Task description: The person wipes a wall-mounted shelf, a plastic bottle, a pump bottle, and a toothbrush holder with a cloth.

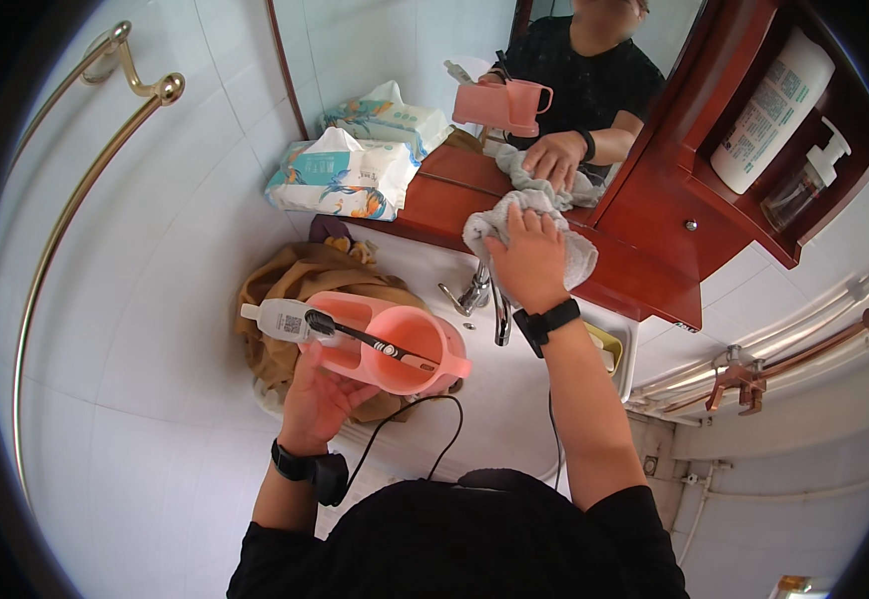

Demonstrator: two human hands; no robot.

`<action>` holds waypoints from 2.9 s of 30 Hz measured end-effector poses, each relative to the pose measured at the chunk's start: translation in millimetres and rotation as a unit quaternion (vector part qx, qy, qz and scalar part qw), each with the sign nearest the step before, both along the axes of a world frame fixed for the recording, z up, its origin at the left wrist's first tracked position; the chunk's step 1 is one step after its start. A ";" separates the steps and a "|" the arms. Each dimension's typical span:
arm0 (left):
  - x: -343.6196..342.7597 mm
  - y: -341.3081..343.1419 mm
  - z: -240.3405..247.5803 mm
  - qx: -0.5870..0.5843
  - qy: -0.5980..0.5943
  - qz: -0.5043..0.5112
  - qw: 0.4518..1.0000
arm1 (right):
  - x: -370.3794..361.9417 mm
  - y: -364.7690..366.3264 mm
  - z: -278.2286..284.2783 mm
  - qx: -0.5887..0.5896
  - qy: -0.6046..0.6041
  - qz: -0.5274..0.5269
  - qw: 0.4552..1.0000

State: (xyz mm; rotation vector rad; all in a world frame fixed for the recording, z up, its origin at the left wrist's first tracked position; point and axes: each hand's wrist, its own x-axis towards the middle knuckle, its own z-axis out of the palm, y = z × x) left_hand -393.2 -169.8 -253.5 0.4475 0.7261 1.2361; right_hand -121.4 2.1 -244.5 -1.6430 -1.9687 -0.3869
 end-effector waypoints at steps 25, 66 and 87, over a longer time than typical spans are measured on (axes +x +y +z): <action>26.7 5.8 17.9 0.021 0.030 -0.053 0.998 | 4.1 45.8 -18.2 -0.047 0.060 0.265 0.961; 58.0 -3.6 16.9 0.013 0.037 -0.070 0.997 | 186.4 -73.1 -13.5 -0.023 0.065 0.094 0.993; 24.4 8.9 26.0 0.022 0.047 -0.059 0.997 | 20.4 42.3 3.7 -0.146 0.137 0.367 0.908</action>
